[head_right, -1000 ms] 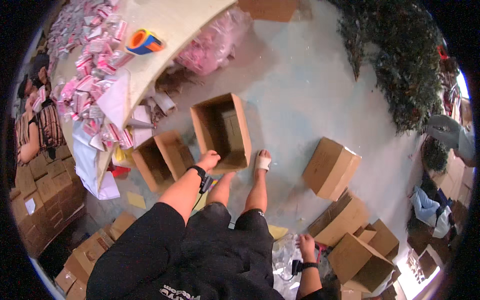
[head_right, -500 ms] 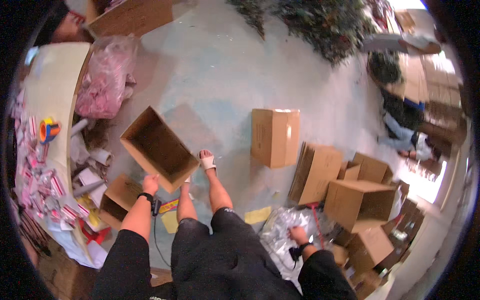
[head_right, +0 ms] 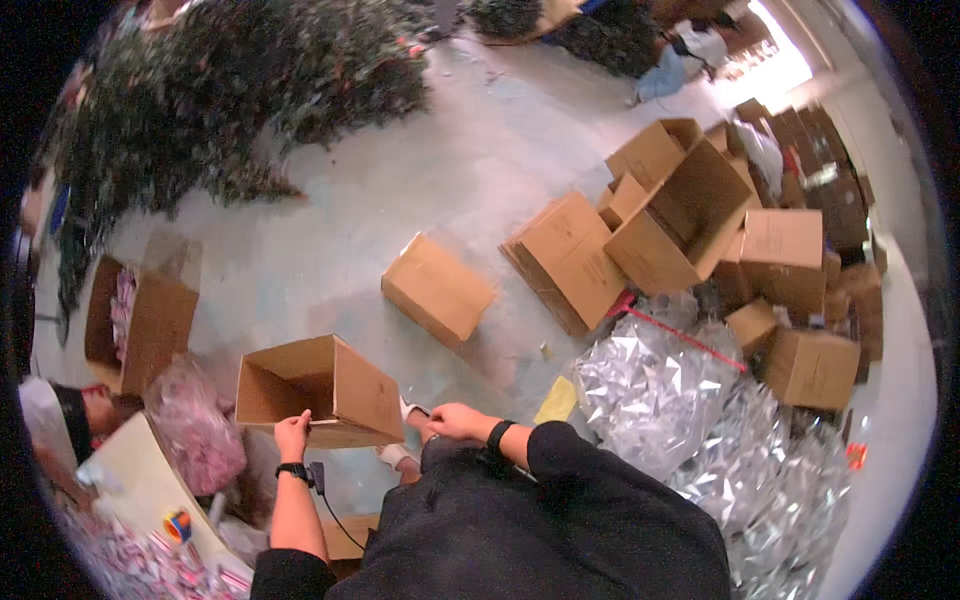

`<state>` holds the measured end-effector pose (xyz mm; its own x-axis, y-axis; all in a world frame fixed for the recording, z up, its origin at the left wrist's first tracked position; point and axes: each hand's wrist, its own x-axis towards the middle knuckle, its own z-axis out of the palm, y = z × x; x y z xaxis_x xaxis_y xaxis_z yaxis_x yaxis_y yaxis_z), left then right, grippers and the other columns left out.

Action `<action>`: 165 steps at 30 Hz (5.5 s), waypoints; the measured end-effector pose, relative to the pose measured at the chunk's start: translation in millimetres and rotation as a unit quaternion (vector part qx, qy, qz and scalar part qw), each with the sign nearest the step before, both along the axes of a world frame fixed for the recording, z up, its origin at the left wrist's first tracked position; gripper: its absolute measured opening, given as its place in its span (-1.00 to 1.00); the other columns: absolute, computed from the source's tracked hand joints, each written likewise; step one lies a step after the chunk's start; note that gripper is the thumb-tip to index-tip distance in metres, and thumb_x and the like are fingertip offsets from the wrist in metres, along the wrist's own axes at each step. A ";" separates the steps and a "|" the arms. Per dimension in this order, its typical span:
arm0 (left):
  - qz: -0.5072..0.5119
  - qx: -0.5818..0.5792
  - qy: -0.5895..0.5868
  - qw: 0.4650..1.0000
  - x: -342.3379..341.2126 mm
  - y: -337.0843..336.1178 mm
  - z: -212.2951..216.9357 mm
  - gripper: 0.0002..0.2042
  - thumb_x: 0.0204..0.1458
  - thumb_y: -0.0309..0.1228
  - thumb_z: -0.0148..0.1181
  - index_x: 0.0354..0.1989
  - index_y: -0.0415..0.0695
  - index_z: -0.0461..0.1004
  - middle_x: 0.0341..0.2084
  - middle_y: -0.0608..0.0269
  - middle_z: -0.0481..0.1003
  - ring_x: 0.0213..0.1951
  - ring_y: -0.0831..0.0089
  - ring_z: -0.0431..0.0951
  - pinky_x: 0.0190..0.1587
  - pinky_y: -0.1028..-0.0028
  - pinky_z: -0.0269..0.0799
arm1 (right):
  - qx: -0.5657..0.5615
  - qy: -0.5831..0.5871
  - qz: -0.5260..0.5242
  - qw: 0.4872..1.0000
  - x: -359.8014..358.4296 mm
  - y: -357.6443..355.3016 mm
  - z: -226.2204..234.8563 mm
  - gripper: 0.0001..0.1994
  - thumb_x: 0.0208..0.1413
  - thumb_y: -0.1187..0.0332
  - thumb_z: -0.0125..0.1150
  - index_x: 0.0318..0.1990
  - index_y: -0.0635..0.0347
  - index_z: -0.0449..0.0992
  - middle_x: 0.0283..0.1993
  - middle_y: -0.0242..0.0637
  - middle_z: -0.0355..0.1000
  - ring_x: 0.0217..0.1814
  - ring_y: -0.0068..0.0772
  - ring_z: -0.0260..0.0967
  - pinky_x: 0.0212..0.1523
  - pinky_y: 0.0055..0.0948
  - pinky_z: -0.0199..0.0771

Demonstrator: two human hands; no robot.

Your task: Packing pink and white ribbons or bows into cardboard boxes and sealing them with a tape dispenser.

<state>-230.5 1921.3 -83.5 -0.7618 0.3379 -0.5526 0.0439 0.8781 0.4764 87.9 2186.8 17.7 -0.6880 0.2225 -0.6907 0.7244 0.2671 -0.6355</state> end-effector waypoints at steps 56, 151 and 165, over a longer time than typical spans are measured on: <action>0.262 0.274 0.397 0.836 -82.5 -352.7 333.7 -0.13 0.00 -0.23 0.35 0.48 0.06 -0.02 0.35 -0.39 0.04 0.34 -0.24 0.17 0.30 0.10 0.23 | -0.474 -0.038 0.009 0.879 -567.7 -361.9 5.1 -0.32 0.19 -0.24 -0.06 0.27 0.07 0.33 0.22 -0.20 0.36 0.22 -0.07 0.32 0.19 -0.01 0.36; 0.211 0.296 0.461 0.810 -251.3 -425.8 569.0 -0.20 -0.10 -0.19 0.54 0.26 -0.25 0.24 0.13 -0.04 0.38 0.14 0.25 0.43 0.18 0.31 0.38 | -0.289 0.455 0.463 0.704 -698.1 -511.3 555.9 -0.66 0.29 0.18 0.18 -0.02 0.31 0.49 -0.56 -0.49 0.35 -0.59 -0.69 0.32 -0.49 -0.61 0.36; 0.259 0.362 0.402 0.800 -274.5 -393.4 513.9 -0.45 -0.06 -0.36 0.48 0.04 -0.24 0.29 -0.19 0.07 0.52 -0.15 0.39 0.58 -0.09 0.40 0.49 | -0.130 0.532 0.460 0.699 -693.8 -508.8 453.4 -0.56 0.12 0.14 0.39 -0.03 0.30 0.45 -0.35 -0.23 0.54 -0.33 -0.50 0.47 -0.26 -0.42 0.49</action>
<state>-505.1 1527.9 430.4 -0.9143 -0.1288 0.3841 0.3108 0.3851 0.8690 -605.9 1678.0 471.1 -0.6126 -0.6901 0.3853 -0.5965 0.0838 -0.7982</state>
